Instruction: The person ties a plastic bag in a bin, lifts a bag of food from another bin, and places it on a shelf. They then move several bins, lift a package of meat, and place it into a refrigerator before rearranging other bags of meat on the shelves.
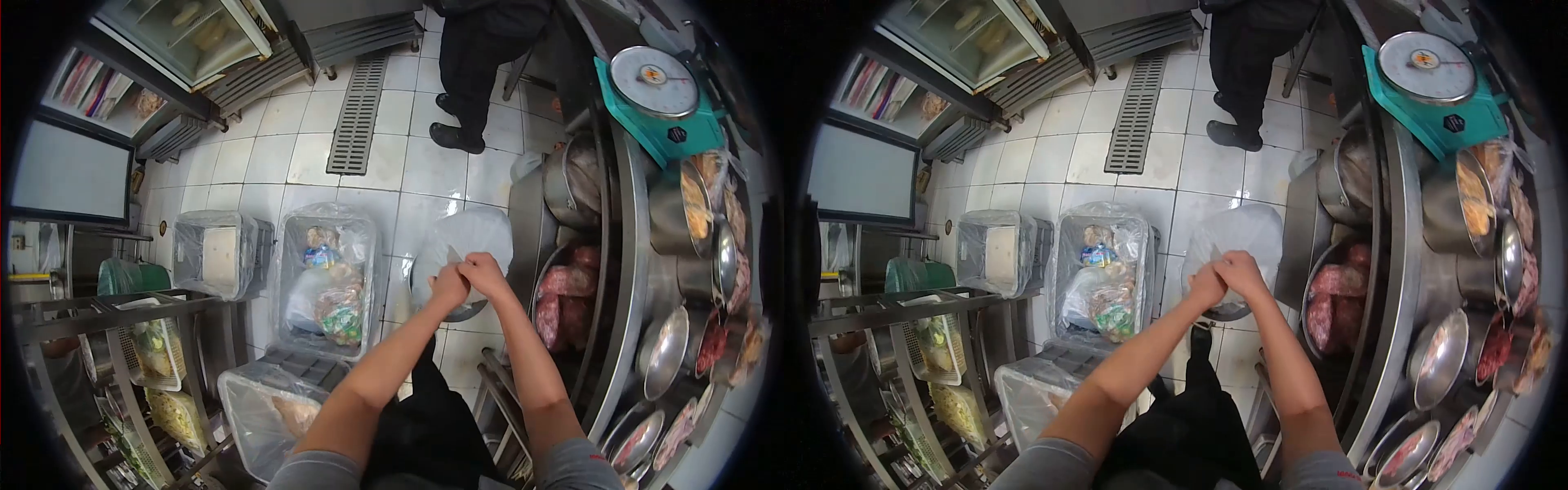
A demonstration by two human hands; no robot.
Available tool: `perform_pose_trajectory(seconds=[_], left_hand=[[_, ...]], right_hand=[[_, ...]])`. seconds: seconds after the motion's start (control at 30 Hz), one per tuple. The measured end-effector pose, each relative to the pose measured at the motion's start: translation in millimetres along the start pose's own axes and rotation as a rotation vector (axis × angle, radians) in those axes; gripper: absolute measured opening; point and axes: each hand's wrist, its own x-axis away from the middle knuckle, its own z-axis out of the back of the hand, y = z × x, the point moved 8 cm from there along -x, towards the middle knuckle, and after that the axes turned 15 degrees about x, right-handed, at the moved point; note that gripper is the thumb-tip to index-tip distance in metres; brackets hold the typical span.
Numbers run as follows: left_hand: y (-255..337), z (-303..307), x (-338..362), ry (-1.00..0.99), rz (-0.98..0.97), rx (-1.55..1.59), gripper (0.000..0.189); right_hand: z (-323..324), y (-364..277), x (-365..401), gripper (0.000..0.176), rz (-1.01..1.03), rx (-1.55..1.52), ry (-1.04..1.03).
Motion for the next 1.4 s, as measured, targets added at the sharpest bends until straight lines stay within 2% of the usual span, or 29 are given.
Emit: perform_pose_trajectory(seconds=[0.07,0.1,0.2,0.27,0.4,0.47,0.57,0.67,0.77,0.87,0.9,0.93,1.0,1.07,1.13,1.23,1.3,1.4], left_hand=[[-8,-26,-10,-0.040,0.033,0.028,0.020],[-24,-44,-17,-0.075,0.032,-0.003,0.021],[-74,-84,-27,-0.142,0.012,-0.075,0.023],[-83,-84,-8,-0.150,-0.016,-0.087,0.027],[-117,-90,2,-0.309,0.130,-0.056,0.035],[-115,-70,8,-0.217,0.095,-0.040,0.037],[-120,-23,18,-0.095,0.165,0.001,0.039],[-131,28,41,0.022,0.207,0.122,0.038],[-150,81,95,0.190,0.209,0.257,0.035],[-184,114,163,0.250,0.178,0.392,0.034],[-200,114,185,0.205,0.192,0.624,0.032],[-207,119,206,0.156,0.201,0.859,0.030],[-200,144,254,-0.003,0.247,1.058,0.028],[-190,175,294,-0.072,0.208,1.215,0.029],[-198,190,326,-0.134,0.200,1.236,0.031],[-220,205,366,-0.139,0.240,1.221,0.033],[-235,205,385,-0.134,0.260,1.296,0.033],[-257,199,406,-0.112,0.263,1.360,0.031]], right_hand=[[-16,41,-8,0.028,-0.062,0.025,-0.039],[-24,53,-8,0.022,-0.082,-0.024,-0.031],[-72,101,-6,0.026,-0.146,0.000,-0.156],[-90,103,9,0.025,-0.129,0.007,-0.222],[-113,102,23,0.021,-0.072,0.082,-0.300],[-131,102,28,0.020,0.044,0.175,-0.287],[-137,98,35,0.020,0.049,0.310,-0.413],[-135,84,39,0.023,0.058,0.592,-0.473],[-133,75,41,0.030,-0.096,0.773,-0.548],[-132,21,47,0.036,-0.102,0.899,-0.348],[-144,3,51,0.038,-0.018,0.912,-0.273],[-165,-13,55,0.037,0.033,0.872,-0.333],[-211,-50,61,0.034,0.129,0.790,-0.445],[-277,-74,69,0.038,0.320,0.732,-0.515],[-354,-78,73,0.043,0.348,0.740,-0.690],[-454,-82,59,0.046,0.461,0.583,-0.673],[-497,-74,32,0.046,0.396,0.614,-0.501],[-516,-87,6,0.046,0.363,0.686,-0.227]])
